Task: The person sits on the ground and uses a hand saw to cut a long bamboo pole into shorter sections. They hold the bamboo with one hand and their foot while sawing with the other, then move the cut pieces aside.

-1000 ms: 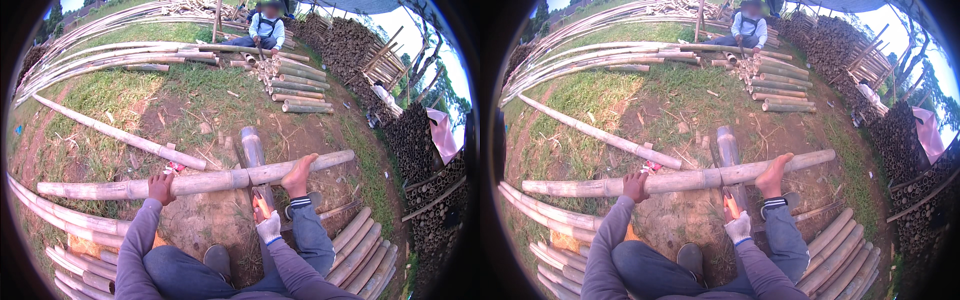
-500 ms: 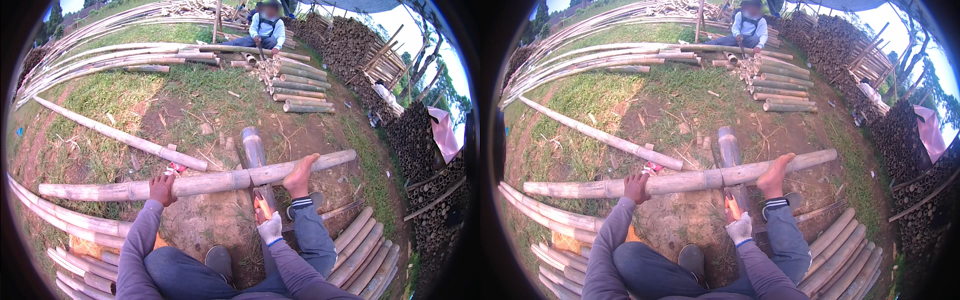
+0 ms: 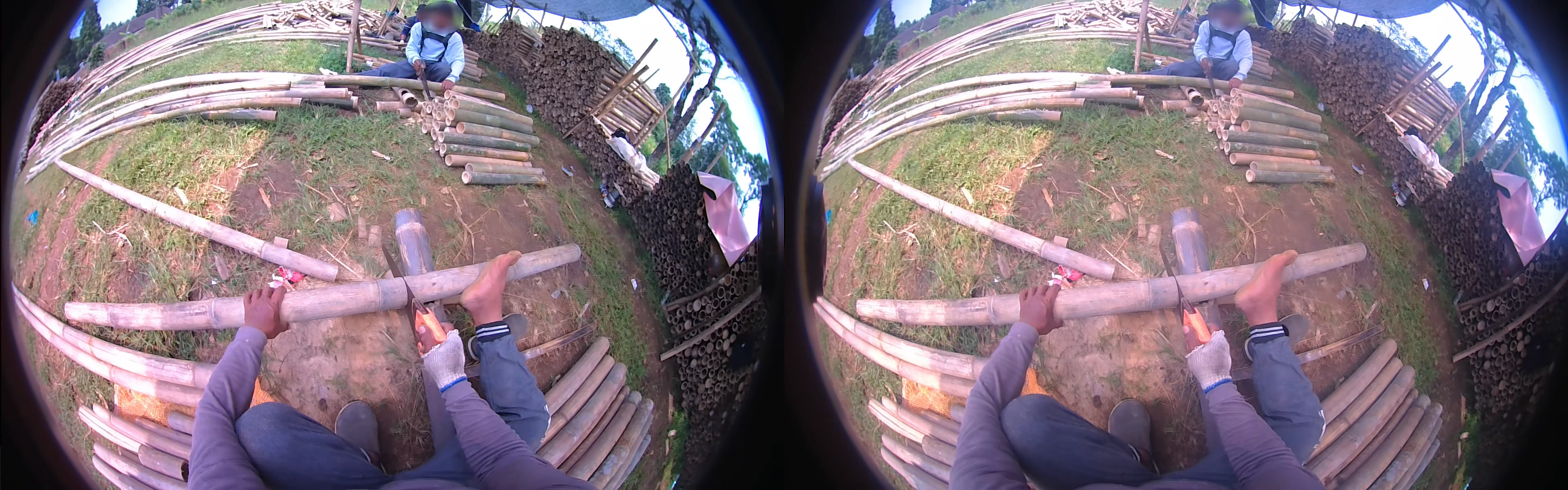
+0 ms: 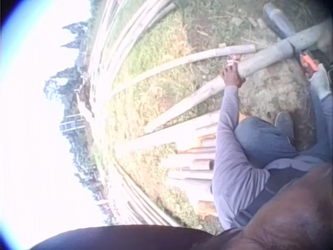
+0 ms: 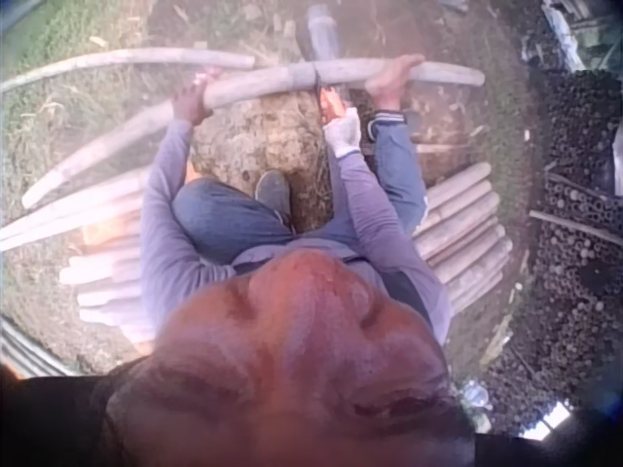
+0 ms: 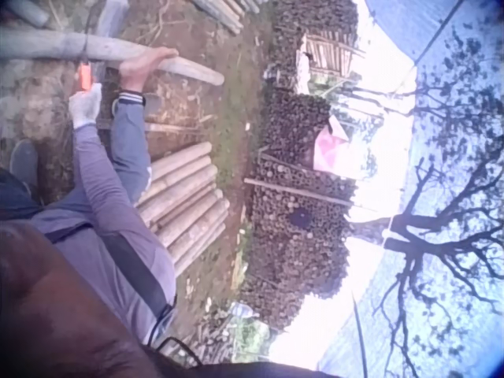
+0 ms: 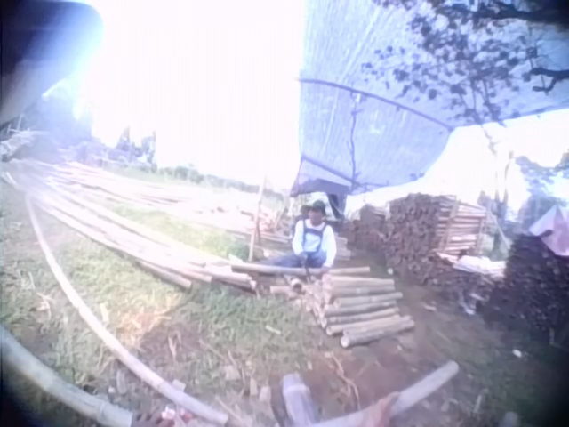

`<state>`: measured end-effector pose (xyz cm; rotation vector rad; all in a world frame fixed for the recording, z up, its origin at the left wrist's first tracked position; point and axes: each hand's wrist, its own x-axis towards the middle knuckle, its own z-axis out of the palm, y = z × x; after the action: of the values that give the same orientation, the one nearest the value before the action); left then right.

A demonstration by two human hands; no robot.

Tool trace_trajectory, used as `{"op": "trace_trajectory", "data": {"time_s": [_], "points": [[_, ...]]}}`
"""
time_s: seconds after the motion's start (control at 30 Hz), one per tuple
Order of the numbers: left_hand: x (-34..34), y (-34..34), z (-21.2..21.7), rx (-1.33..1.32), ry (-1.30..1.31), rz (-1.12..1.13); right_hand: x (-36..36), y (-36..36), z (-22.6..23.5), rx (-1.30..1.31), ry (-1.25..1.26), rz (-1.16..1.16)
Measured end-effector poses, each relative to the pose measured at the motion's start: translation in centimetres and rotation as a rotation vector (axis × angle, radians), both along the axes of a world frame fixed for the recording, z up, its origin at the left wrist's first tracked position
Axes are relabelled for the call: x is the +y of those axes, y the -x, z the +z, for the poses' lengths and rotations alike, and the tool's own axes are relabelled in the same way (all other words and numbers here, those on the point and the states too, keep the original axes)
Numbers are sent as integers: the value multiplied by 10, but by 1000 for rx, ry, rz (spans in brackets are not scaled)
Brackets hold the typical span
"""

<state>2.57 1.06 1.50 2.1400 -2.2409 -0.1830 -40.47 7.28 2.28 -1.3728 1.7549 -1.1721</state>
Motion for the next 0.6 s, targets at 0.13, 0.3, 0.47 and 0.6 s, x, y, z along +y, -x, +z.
{"op": "trace_trajectory", "data": {"time_s": [0.13, 0.3, 0.47, 0.6], "points": [[-4, 2, 5, 18, 4, -8, -19, -9, 50, -22, -81, -33], [-12, 12, -13, 44, 38, -36, 84, 13, 93, 0, -117, -21], [8, -6, 2, 28, 14, -2, 164, 27, 129, -20, -19, 64], [-6, 15, -7, 44, 0, -45, 101, 17, 95, 126, 23, 28]]}}
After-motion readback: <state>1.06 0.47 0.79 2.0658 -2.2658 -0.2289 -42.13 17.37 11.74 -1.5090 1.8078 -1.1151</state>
